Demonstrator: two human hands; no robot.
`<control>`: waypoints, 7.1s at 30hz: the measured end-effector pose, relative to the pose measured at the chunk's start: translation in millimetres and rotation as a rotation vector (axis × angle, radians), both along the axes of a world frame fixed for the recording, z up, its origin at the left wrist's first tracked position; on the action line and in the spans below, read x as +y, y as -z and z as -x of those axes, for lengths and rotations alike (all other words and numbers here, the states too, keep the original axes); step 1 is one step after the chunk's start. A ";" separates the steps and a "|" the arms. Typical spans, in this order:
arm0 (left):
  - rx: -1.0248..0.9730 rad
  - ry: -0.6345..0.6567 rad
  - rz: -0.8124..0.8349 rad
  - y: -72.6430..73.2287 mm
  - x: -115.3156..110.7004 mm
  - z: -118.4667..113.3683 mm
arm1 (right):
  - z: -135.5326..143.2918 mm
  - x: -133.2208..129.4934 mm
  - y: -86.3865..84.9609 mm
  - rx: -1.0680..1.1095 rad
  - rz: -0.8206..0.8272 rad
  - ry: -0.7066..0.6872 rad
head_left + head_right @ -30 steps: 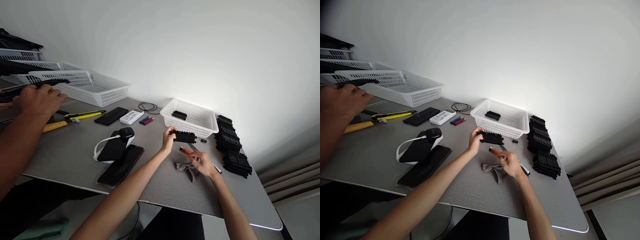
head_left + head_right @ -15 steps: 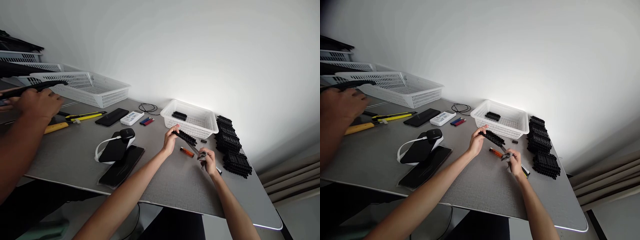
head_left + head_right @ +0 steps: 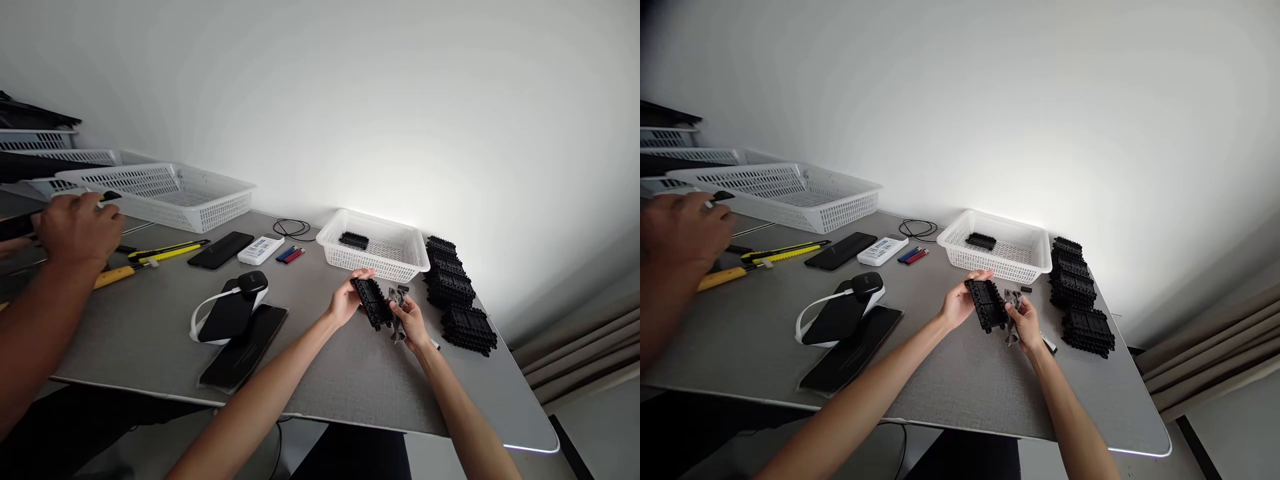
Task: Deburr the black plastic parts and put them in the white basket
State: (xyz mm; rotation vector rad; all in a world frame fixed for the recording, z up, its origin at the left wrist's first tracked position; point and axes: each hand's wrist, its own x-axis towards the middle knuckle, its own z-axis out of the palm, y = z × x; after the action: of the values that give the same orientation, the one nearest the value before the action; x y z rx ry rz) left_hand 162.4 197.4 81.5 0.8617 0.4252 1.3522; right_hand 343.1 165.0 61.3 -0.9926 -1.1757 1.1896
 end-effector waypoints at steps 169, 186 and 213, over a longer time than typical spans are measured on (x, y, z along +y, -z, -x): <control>0.118 0.038 0.559 -108.3 59.4 -2.2 | 18.2 31.7 -154.7 -0.892 -0.338 0.440; 0.202 0.075 0.626 -138.8 58.7 11.4 | 48.6 13.5 -158.0 -1.183 -0.148 0.063; 0.078 0.107 0.614 -133.5 58.3 -2.0 | 42.1 14.7 -165.5 -1.170 -0.238 -0.019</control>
State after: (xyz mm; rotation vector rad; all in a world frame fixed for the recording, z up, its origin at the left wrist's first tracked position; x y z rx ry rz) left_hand 164.3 255.7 215.0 0.4170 0.7927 1.0031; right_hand 301.0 179.7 226.8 -1.5368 -2.1529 0.3699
